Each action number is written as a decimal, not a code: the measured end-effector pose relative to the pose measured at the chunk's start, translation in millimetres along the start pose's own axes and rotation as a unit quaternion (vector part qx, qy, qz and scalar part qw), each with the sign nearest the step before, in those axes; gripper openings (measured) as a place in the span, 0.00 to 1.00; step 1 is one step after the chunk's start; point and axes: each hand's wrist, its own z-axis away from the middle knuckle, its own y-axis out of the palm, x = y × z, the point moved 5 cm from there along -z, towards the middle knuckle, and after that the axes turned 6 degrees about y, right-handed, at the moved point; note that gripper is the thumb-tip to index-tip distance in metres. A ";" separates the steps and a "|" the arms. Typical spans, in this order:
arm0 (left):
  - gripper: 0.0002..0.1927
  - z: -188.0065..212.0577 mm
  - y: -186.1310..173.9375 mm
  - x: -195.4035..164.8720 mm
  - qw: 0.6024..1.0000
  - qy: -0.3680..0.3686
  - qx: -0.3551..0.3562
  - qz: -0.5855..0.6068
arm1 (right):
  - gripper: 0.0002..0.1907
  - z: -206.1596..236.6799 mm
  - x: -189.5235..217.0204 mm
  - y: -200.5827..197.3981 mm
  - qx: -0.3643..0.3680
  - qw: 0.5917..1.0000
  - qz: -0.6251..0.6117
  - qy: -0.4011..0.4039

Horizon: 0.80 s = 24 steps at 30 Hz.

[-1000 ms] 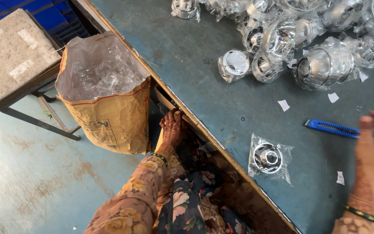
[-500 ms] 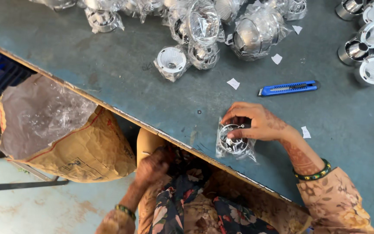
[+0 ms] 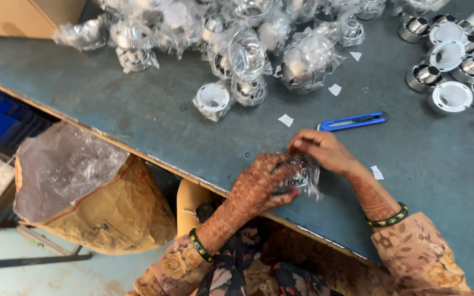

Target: The person repeatedly picks up plastic-wrapped metal components from a table, uses a blue utility knife to cut the plastic, removes the wrapping, and places the unwrapped parts on the table. The discarded plastic is placed into a bag beside the table.

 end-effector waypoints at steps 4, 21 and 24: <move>0.22 -4.2 15.2 70.3 0.938 -0.255 -0.112 0.209 | 0.25 2.1 -2.6 -8.0 -0.020 0.966 -0.255 -0.027; 0.28 -10.6 26.1 49.9 0.960 -0.191 -0.130 0.157 | 0.25 9.4 28.7 21.7 -0.243 0.965 0.094 -0.020; 0.28 -8.9 28.8 52.1 0.965 -0.201 -0.126 0.110 | 0.27 9.1 25.0 20.8 -0.230 0.968 0.100 -0.017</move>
